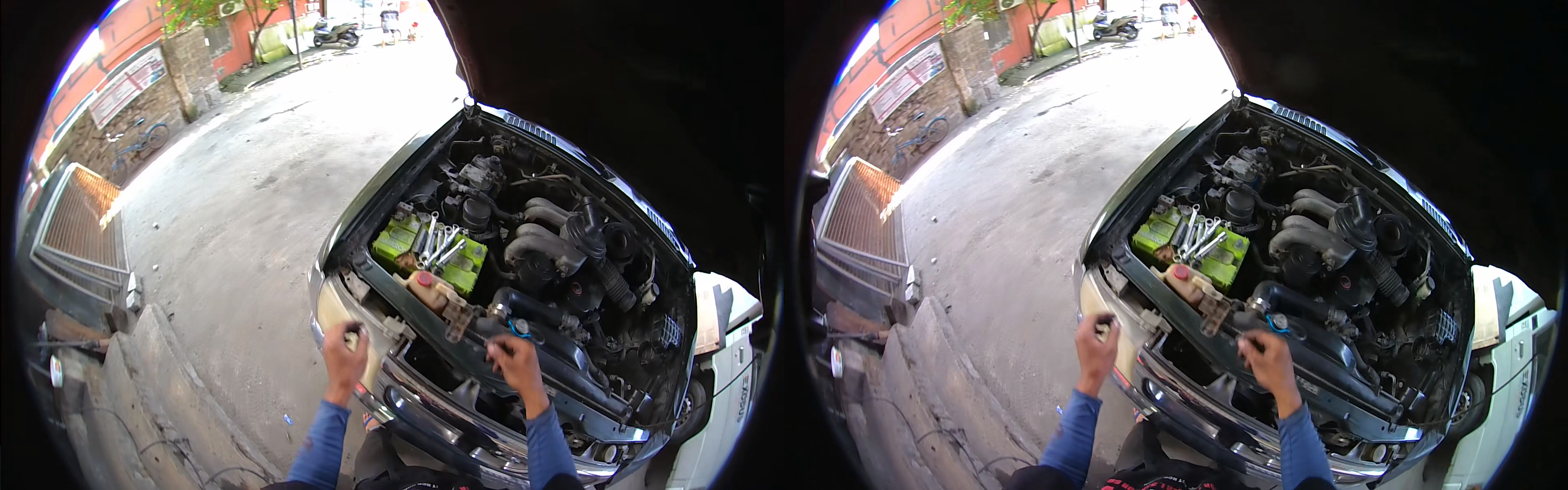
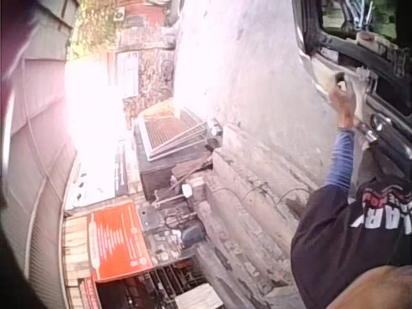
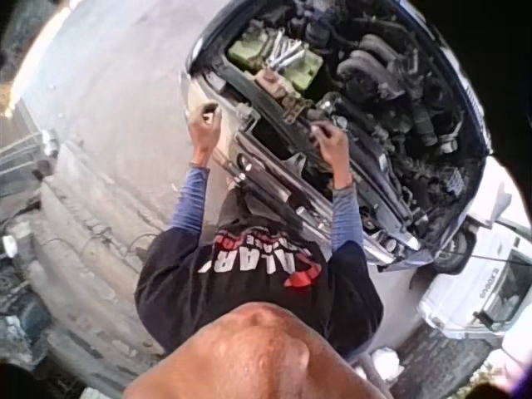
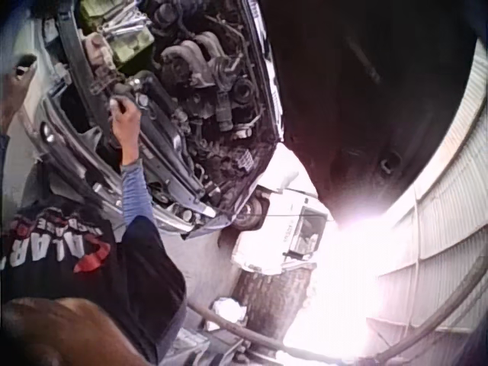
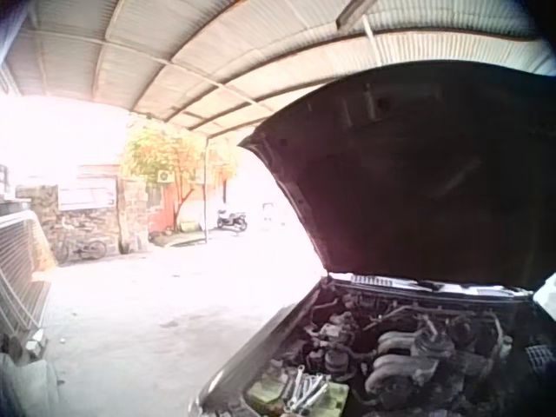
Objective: The person works on a car engine with the hood open, using wrenches to loosen and tighten bolts on engine components. They place a protective mat over the front fender, retrieve tools from a nearby bench, and repeatedly adjust parts within the engine bay.
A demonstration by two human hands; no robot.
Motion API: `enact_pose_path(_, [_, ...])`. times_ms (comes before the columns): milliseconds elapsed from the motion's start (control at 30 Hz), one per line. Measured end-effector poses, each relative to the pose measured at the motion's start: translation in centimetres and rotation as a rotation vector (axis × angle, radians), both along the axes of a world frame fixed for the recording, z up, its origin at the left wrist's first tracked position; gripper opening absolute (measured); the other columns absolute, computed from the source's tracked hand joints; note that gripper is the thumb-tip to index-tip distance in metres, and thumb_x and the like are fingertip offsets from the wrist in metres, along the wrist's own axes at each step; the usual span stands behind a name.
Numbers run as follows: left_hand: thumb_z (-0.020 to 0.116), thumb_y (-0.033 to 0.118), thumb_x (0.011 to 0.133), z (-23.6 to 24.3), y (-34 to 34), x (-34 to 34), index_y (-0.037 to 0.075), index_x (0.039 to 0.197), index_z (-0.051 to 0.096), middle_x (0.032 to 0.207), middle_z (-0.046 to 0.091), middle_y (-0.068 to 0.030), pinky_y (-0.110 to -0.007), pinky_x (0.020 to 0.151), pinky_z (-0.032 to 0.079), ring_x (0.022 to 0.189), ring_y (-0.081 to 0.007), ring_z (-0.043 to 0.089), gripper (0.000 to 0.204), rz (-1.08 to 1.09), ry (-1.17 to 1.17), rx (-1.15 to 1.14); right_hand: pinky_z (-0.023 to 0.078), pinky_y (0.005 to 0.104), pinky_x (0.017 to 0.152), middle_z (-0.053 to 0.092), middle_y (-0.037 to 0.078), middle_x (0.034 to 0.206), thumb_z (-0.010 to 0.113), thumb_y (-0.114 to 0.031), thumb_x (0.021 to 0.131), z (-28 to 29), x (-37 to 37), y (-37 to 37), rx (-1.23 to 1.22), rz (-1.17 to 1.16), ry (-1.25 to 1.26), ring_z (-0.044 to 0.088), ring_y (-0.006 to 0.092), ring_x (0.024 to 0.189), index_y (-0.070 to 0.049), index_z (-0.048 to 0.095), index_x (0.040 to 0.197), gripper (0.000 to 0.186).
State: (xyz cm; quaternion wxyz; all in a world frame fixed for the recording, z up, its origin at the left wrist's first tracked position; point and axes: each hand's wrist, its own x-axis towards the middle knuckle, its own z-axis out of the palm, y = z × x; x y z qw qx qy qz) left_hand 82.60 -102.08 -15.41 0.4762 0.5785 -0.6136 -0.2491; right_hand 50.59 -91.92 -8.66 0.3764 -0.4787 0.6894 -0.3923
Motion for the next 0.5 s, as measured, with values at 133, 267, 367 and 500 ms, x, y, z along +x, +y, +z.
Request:
enact_pose_path(133, [0.070,0.010,0.084,1.1,-15.1,2.8,0.006,0.099,0.068,0.098,0.067,-0.0115,-0.043,0.096,0.044,0.101,-0.0324,0.057,0.016,0.100,-0.181,-0.297,0.047,0.0265,0.050,0.068,0.006,0.075,0.065,-0.011,0.095,0.4,3.0,-14.2,0.042,-0.123,-0.120,0.060,0.0113,0.054,0.003,0.070,0.100,0.016])
enact_pose_path(267, [0.071,0.023,0.085,0.8,-26.0,1.2,0.008,0.124,0.062,0.124,0.054,-0.0161,-0.051,0.108,0.034,0.124,-0.0379,0.044,0.043,0.126,-0.382,-0.352,0.056,0.0338,0.059,0.073,0.012,0.079,0.070,-0.019,0.090,-2.4,1.8,-26.5,0.033,-0.161,0.136,0.070,0.0204,0.064,0.002,0.074,0.096,0.022])
enact_pose_path(367, [0.070,0.035,0.087,-1.3,-28.7,-0.1,0.007,0.134,0.055,0.132,0.048,-0.0180,-0.054,0.112,0.027,0.130,-0.0386,0.037,0.057,0.104,-0.433,-0.196,0.055,0.0424,0.085,0.074,0.018,0.094,0.074,-0.032,0.083,-4.7,1.7,-32.9,0.103,-0.260,0.412,0.071,0.0370,0.096,-0.006,0.077,0.099,0.030])
enact_pose_path(500, [0.065,0.045,0.091,-2.0,-29.3,0.1,0.005,0.138,0.052,0.135,0.046,-0.0202,-0.055,0.113,0.025,0.132,-0.0397,0.035,0.063,0.089,-0.456,-0.131,0.055,0.0430,0.087,0.074,0.019,0.100,0.073,-0.034,0.084,-6.1,2.2,-37.8,0.127,-0.241,0.581,0.071,0.0344,0.099,-0.007,0.077,0.101,0.032])
